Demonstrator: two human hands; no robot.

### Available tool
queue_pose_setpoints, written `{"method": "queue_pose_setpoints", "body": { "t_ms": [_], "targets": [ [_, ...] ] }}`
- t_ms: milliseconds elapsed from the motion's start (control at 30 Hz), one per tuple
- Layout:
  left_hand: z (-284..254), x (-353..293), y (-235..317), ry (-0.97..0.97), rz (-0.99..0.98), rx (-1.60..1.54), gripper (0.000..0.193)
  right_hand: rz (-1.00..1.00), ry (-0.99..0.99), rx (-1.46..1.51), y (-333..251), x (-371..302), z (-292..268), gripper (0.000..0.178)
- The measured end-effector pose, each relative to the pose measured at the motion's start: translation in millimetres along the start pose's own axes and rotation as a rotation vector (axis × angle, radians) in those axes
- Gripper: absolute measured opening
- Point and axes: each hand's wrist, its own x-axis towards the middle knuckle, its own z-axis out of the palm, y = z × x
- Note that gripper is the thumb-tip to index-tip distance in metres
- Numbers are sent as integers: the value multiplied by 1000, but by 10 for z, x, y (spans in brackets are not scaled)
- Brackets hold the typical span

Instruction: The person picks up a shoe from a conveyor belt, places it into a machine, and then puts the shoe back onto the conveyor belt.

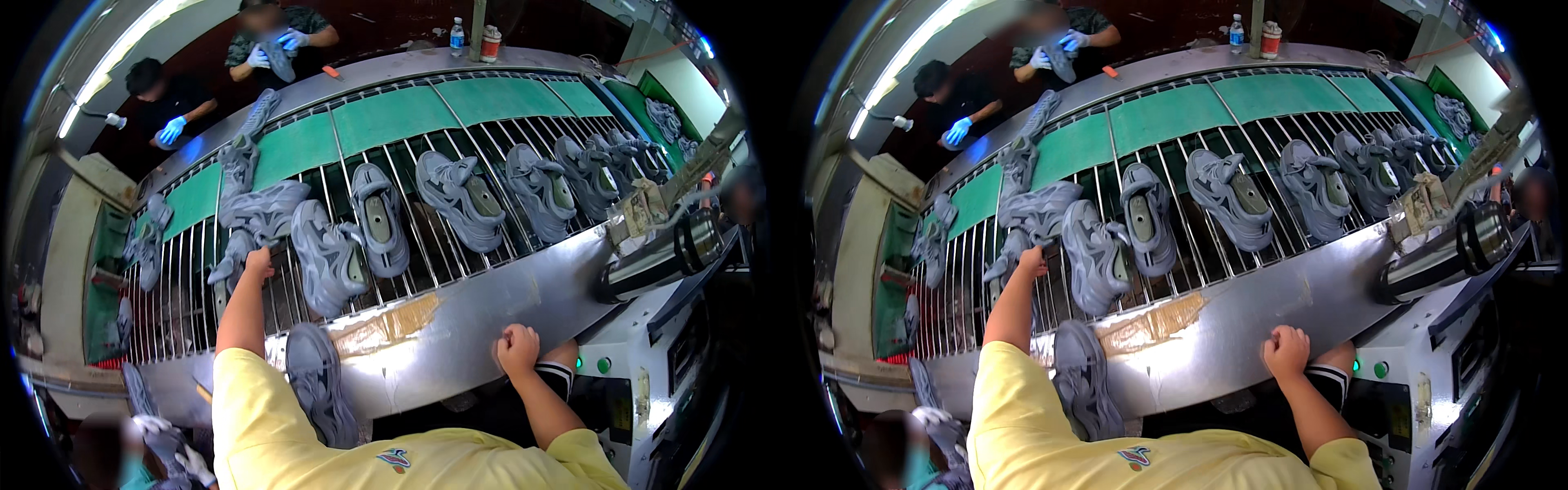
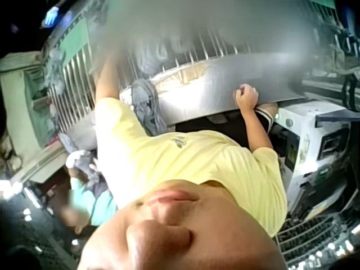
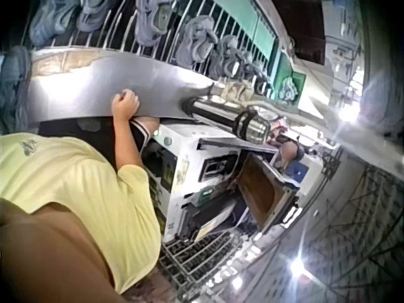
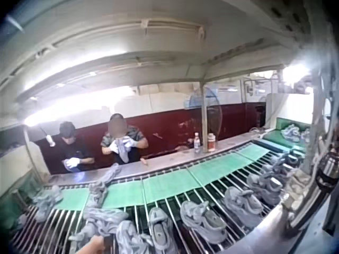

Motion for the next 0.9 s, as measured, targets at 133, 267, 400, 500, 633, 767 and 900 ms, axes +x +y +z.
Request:
{"method": "queue_pose_setpoints", "body": {
  "t_ms": [133,267,400,500,633,767,900],
  "targets": [
    [313,191,55,98,150,86,44,9,-2,42,26,-35,-27,14],
    [193,796,-371,547,415,290,52,-14,-12,65,-17,7,1,14],
    [-42,384,312,364,469,-74,49,-5,34,69,-40,-3,-29,11],
    [-362,-235,928,206,483,-768,23,-62,32,194,-30,-44,-67,10],
    [-724,-1224,1541,-3,637,-979,20,41,15,463,-113,-189,-188,6],
    [-875,-2641,1697,-273,784,-947,19,149,-99,718,-245,-440,-352,5],
    [-1031,-3926,1367,-550,899,-1097,13,418,-792,1362,-367,-531,-560,24]
  ]
}}
